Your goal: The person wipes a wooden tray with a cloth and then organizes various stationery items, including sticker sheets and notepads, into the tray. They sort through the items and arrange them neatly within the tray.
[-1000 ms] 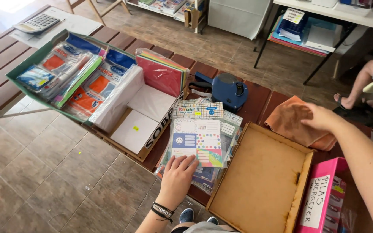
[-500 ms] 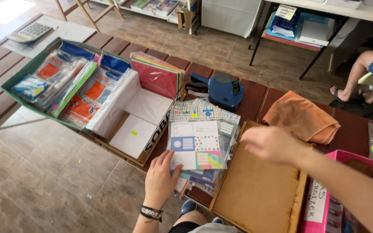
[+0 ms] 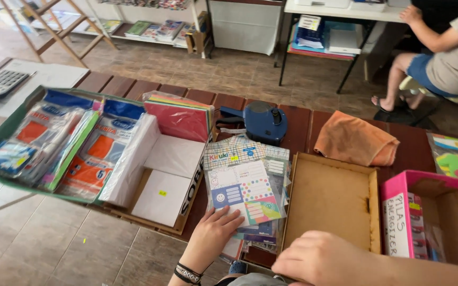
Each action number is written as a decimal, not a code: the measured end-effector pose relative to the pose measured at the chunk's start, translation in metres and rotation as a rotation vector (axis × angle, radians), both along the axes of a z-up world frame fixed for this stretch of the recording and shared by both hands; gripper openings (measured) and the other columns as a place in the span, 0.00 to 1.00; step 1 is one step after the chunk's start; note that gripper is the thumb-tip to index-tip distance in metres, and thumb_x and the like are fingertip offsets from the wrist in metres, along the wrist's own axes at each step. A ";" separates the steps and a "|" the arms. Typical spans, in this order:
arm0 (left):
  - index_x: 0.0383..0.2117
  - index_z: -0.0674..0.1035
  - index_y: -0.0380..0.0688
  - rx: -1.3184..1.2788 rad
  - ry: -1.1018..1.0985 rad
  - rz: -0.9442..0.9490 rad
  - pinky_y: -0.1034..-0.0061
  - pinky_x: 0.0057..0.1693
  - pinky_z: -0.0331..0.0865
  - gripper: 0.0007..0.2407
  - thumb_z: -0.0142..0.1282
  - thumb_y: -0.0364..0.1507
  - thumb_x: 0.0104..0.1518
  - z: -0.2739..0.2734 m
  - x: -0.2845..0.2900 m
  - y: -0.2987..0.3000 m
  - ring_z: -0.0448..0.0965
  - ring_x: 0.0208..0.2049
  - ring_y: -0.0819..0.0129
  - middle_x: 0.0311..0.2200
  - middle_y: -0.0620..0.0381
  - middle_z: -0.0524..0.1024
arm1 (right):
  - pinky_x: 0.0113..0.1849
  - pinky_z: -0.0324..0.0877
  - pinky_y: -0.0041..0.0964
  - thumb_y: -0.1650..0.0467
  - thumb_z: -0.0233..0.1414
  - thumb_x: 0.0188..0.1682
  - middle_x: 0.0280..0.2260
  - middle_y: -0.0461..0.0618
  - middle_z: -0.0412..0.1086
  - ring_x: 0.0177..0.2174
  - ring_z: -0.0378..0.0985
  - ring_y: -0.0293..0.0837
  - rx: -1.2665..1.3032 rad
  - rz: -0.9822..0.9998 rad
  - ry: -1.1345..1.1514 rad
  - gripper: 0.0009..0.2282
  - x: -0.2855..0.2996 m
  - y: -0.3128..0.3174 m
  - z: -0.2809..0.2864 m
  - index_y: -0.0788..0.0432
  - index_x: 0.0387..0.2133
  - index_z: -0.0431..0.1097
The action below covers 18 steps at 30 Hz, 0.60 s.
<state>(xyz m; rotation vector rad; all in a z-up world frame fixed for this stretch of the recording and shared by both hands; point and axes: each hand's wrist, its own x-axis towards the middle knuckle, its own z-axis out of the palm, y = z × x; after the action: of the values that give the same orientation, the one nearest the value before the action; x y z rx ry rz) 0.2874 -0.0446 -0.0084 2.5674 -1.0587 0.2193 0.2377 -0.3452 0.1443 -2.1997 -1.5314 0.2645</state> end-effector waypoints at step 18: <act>0.60 0.73 0.51 -0.113 0.078 0.028 0.61 0.47 0.78 0.32 0.47 0.10 0.44 0.044 0.013 -0.012 0.76 0.55 0.59 0.60 0.59 0.74 | 0.41 0.79 0.34 0.62 0.51 0.54 0.40 0.41 0.87 0.39 0.91 0.39 0.268 -0.769 0.118 0.13 -0.127 -0.079 0.010 0.48 0.43 0.83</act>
<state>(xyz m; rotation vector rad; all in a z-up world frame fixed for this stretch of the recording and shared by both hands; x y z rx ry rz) 0.3001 -0.0569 0.0358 2.4696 -0.9551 0.1798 0.1105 -0.4244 0.1548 -2.3102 -0.5384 -0.0551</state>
